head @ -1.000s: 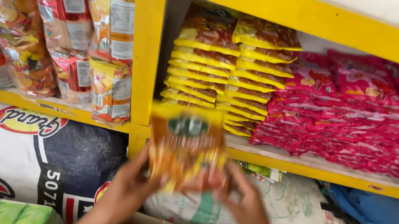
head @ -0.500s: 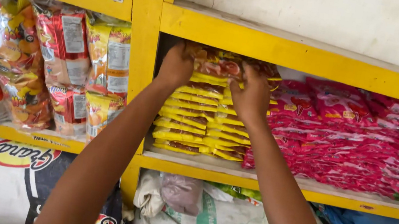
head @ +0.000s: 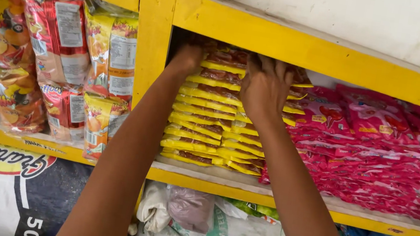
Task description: The person is stocking snack packets and other small items onto grocery store shelves from a box on the floor.
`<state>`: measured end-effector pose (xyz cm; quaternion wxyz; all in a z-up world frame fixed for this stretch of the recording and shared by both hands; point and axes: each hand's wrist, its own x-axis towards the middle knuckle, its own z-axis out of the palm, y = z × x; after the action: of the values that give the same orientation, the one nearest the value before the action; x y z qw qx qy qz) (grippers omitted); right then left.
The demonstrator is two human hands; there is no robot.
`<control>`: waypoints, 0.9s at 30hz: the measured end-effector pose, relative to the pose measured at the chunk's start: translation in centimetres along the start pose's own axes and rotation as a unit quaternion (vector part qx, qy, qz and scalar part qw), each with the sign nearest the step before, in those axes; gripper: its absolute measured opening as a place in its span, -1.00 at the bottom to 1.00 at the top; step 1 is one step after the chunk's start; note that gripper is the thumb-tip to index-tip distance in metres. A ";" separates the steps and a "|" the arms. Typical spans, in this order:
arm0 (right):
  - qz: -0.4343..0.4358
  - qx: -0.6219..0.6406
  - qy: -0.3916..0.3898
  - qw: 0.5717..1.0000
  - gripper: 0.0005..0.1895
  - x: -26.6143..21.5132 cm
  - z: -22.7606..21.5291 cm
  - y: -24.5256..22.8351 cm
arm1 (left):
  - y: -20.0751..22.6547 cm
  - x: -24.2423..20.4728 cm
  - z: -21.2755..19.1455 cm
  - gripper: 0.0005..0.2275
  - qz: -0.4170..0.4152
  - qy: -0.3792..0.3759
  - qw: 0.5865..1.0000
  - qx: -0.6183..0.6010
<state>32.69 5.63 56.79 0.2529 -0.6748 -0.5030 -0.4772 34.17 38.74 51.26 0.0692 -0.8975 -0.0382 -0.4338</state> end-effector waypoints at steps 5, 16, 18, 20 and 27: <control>-0.070 -0.035 0.003 0.997 -0.46 -0.8 0.9 -0.5 | -3.4 1.1 5.3 -0.49 -0.010 0.002 1.000 0.001; -0.053 -0.015 -0.049 0.997 -0.47 -0.8 0.9 -1.0 | -4.2 1.1 7.0 -0.58 -0.046 -0.042 0.998 0.000; -0.062 -0.023 -0.050 0.997 -0.47 -0.5 0.6 -1.1 | -4.0 1.1 7.1 -0.60 -0.059 -0.030 0.998 -0.018; -0.057 -0.035 -0.055 0.996 -0.54 0.0 0.0 -1.4 | -3.8 1.2 6.6 -0.61 -0.077 -0.014 0.996 -0.041; -0.051 -0.026 -0.067 0.996 -0.43 -1.6 -2.5 -3.0 | 8.5 -0.9 -9.4 -0.64 -0.305 0.013 0.911 -0.277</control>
<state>28.92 3.96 56.03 0.1763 -0.6851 -0.5399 -0.4561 27.39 28.82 55.56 -0.3174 -0.8195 -0.1880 -0.4386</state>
